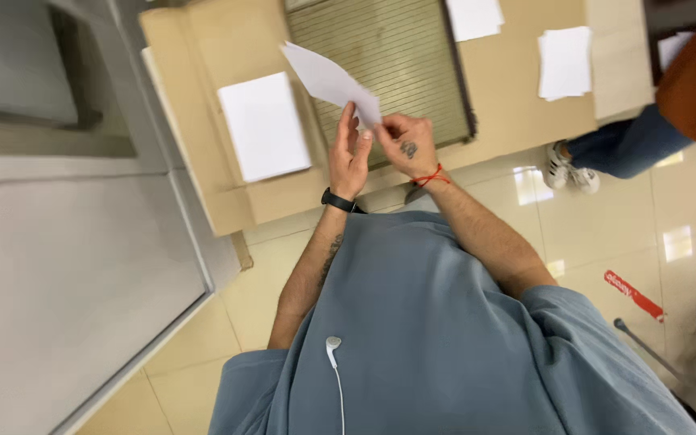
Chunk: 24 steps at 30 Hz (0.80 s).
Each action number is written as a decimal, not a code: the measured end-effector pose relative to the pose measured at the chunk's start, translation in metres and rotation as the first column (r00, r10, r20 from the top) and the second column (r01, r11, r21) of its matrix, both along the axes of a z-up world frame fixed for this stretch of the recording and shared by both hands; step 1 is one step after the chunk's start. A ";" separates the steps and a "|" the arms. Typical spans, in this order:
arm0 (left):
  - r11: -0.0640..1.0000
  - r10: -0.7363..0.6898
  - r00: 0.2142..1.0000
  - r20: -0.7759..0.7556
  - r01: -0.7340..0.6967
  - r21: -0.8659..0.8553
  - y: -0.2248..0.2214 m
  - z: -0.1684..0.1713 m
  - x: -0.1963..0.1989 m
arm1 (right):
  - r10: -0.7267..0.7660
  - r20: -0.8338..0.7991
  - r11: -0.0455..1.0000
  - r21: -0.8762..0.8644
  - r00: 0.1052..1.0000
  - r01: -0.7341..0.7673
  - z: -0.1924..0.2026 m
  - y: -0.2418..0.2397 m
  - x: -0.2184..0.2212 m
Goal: The person takes sheets of paper from a stack, aligns them on a paper cutter, and presses the blade down to cut the paper into smaller pieces.
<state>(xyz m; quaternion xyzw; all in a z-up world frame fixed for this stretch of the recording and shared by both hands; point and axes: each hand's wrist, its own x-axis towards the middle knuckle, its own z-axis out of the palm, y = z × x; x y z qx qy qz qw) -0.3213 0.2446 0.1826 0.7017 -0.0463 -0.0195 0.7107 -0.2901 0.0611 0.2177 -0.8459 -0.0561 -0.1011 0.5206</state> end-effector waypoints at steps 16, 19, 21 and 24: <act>0.943 0.253 0.934 -0.253 -0.296 -0.151 -0.152 -0.076 0.019 | 0.430 -0.269 0.896 0.241 0.862 -0.372 -0.055 -0.161 0.075; 0.917 0.320 0.904 -0.283 -0.371 -0.149 -0.169 -0.082 0.011 | 0.519 -0.320 0.839 0.367 0.793 -0.401 -0.063 -0.173 0.083; 0.893 0.369 0.866 -0.336 -0.431 -0.130 -0.177 -0.082 0.004 | 0.600 -0.375 0.786 0.444 0.707 -0.431 -0.072 -0.183 0.087; 0.859 0.404 0.790 -0.461 -0.501 -0.106 -0.187 -0.074 0.004 | 0.632 -0.417 0.760 0.497 0.653 -0.418 -0.086 -0.184 0.091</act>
